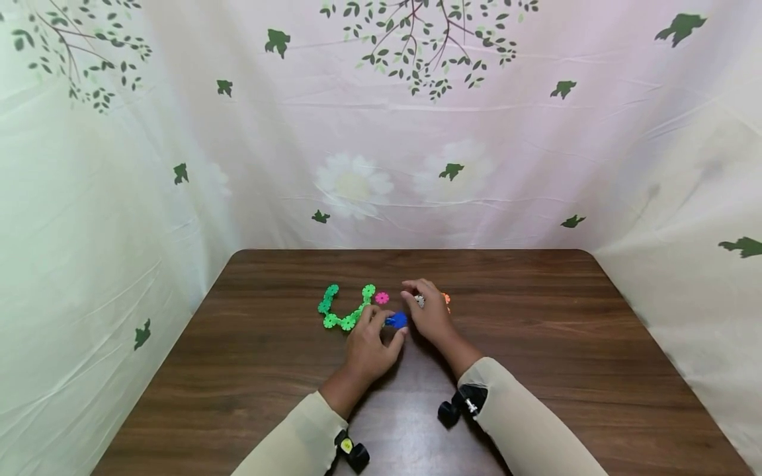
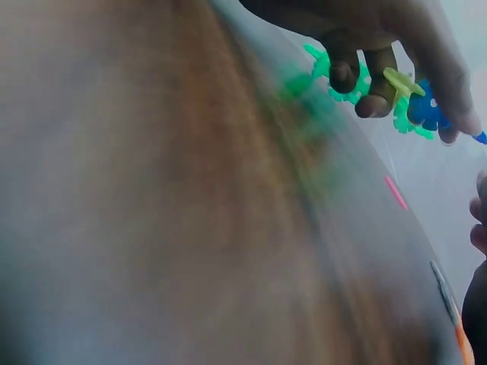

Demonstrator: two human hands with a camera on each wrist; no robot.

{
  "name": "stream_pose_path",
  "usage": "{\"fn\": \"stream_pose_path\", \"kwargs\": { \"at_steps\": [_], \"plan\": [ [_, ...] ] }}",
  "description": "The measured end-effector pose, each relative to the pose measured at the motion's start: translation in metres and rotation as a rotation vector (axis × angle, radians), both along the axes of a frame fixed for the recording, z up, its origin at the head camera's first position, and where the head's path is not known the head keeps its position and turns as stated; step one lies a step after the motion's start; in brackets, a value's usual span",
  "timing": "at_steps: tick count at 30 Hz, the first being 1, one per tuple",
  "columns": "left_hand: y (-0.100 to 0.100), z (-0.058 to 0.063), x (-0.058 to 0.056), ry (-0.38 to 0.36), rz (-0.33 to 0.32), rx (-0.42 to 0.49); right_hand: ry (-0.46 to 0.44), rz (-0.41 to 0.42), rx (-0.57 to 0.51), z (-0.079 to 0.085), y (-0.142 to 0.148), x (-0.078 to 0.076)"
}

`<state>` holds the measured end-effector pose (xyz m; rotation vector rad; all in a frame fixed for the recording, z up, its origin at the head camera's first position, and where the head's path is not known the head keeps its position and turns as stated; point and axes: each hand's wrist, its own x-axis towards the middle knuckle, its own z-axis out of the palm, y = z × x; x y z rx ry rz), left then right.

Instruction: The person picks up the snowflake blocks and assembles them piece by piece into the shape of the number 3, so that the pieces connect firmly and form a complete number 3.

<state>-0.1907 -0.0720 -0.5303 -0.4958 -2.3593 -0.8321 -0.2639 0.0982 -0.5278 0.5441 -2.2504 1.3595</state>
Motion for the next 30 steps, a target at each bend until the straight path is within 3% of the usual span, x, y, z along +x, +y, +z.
{"fn": "stream_pose_path", "kwargs": {
  "at_steps": [7,15,19,24,30],
  "plan": [
    [0.001,0.001,0.002,0.032,-0.012,0.005,-0.052,0.015,-0.02,0.001,-0.009,-0.014],
    [0.001,0.0,0.0,0.062,-0.017,0.046,-0.058,0.051,0.044,0.003,-0.016,-0.022],
    [0.001,0.0,0.0,0.09,-0.02,0.058,-0.046,0.04,0.125,0.005,-0.019,-0.024],
    [0.001,0.0,0.0,0.108,-0.023,0.059,-0.096,0.016,0.284,0.006,-0.02,-0.024],
    [0.0,0.001,0.001,0.095,-0.028,0.067,-0.117,0.066,0.423,0.007,-0.019,-0.022]
  ]
}}
